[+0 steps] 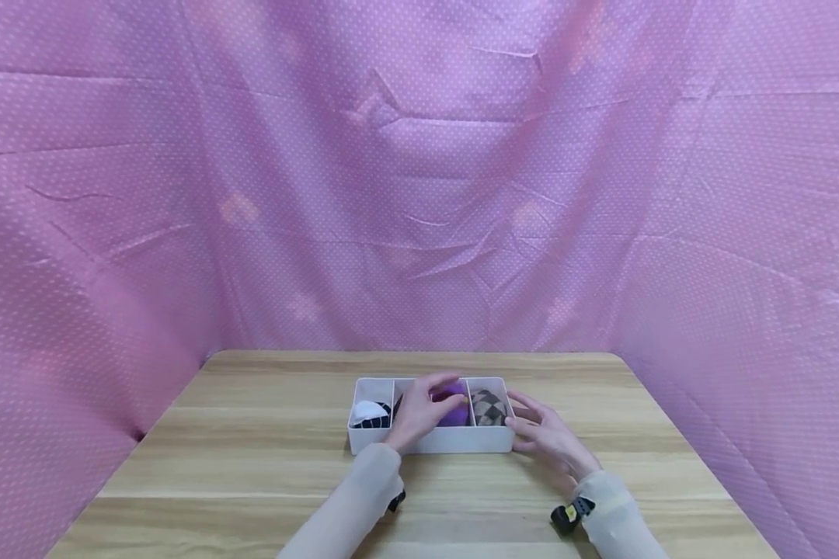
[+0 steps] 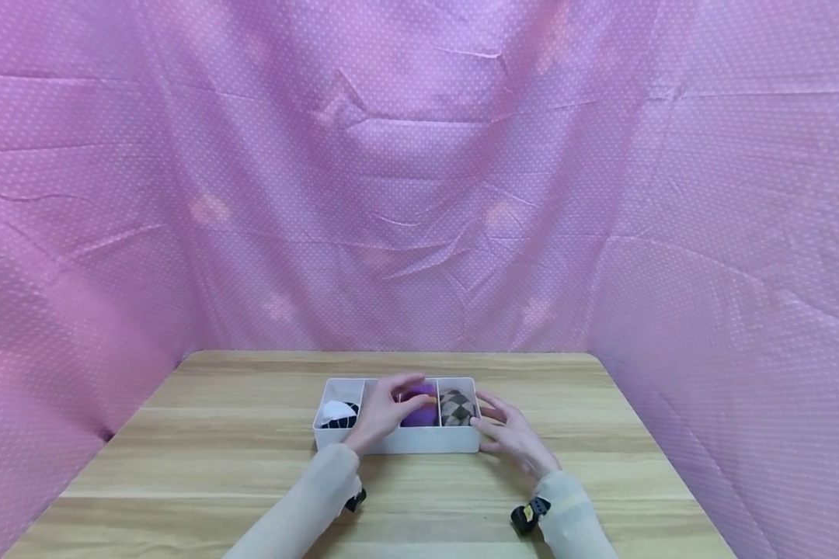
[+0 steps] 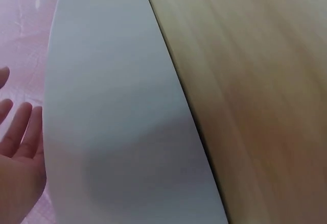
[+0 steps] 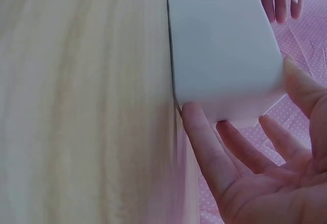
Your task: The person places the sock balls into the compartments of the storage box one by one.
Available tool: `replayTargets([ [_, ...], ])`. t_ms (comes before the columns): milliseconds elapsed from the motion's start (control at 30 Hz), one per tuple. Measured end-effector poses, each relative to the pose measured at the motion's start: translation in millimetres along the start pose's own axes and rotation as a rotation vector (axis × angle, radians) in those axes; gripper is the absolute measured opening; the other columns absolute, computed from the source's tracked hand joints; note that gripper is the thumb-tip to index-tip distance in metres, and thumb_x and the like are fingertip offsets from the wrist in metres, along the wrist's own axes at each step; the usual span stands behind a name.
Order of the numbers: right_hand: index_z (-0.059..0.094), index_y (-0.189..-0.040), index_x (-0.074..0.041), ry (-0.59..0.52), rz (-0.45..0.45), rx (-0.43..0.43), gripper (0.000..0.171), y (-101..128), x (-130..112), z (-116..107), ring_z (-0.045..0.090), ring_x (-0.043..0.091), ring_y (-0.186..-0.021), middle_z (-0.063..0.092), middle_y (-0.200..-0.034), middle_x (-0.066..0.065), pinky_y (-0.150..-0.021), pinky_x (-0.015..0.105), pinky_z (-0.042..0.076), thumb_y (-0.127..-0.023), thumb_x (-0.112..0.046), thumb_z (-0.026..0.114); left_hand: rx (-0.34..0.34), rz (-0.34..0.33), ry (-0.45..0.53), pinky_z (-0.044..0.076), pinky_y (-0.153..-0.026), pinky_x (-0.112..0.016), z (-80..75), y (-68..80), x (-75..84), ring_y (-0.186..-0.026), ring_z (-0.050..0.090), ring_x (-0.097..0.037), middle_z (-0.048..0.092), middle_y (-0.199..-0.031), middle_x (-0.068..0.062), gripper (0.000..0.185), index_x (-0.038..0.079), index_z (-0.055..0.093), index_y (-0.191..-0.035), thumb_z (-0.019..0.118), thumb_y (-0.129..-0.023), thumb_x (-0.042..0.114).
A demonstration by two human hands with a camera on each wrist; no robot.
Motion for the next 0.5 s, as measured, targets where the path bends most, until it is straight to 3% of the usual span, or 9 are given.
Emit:
replayTargets([
  [167,0.017,-0.156,-0.008,0.014,0.006,0.009,0.077,-1,4,-2,0.053,0.035,-0.125,0.022,-0.153,0.037,-0.096,0.048,0.052,-0.096,-0.021,0.062,0.052,-0.008,-0.076,0.05,-0.096,-0.044,-21.4,14.1,-3.8,-0.111,0.064,-0.025,0.07,-0.12,-0.006,0.036,0.012,0.067,-0.124,0.072,-0.089,0.021],
  [267,0.017,-0.156,-0.008,0.016,0.003,0.008,0.076,-2,4,-2,0.054,0.034,-0.124,0.024,-0.152,0.037,-0.095,0.048,0.052,-0.097,-0.02,0.062,0.075,-0.001,-0.068,0.052,-0.093,-0.047,-35.5,19.9,-8.2,-0.106,0.066,-0.031,0.07,-0.118,-0.013,0.037,0.007,0.067,-0.124,0.072,-0.089,0.018],
  [500,0.024,-0.155,-0.008,0.123,-0.001,0.05,0.071,-2,0,-7,0.053,0.034,-0.124,0.032,-0.15,0.034,-0.09,0.041,0.055,-0.096,-0.021,0.063,0.176,-0.015,-0.136,0.051,-0.096,-0.05,-77.5,31.7,-18.3,-0.114,0.062,-0.037,0.068,-0.122,-0.014,0.037,0.005,0.068,-0.121,0.074,-0.087,0.019],
])
Point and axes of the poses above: each hand's wrist, its own y-axis away from the middle knuckle, its own z-axis out of the palm, x = y × z, the point moved 10 cm from there along -y, towards the middle knuckle
